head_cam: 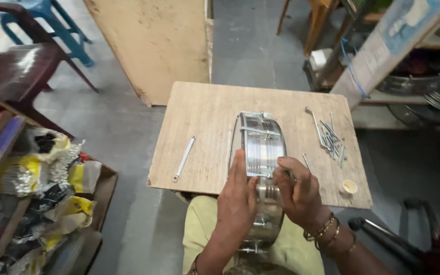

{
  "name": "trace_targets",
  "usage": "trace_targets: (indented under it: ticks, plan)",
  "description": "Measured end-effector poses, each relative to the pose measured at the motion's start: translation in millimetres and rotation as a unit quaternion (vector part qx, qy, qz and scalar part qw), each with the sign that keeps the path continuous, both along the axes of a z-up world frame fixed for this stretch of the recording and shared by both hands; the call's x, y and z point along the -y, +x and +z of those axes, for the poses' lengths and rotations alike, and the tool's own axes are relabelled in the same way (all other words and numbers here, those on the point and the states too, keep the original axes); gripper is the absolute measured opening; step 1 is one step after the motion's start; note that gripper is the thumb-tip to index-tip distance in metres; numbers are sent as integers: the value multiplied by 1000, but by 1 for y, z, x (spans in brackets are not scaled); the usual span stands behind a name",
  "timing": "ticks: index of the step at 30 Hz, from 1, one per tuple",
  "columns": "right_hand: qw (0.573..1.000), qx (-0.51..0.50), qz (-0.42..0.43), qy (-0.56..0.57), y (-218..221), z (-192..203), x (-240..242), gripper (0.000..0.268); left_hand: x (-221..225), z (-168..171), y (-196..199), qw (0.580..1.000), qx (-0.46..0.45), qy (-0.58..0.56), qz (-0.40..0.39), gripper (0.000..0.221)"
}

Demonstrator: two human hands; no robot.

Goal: The person assembles a drum by attaching metal hardware to the shell using a small wrench and their hands. The person also handles a small cup and places components onto a repair bench.

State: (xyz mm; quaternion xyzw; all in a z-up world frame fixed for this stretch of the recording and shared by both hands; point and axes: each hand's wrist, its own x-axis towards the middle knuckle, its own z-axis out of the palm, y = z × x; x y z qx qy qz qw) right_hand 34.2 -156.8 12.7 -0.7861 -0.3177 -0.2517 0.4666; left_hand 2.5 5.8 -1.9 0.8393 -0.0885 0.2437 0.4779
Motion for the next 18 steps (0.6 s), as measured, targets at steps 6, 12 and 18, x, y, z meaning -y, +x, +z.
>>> trace_targets:
  ticks: [6, 12, 18]
  plan:
    - [943, -322, -37, 72, 38, 42, -2, 36, 4, 0, 1, 1000, 2, 3, -10, 66]
    - [900, -412, 29, 141, 53, 57, 6, 36, 10, 11, -6, 997, -52, -50, -3, 73]
    - [980, -138, -32, 140, 17, 30, 18, 27, 10, 11, -3, 996, -67, -54, 10, 70]
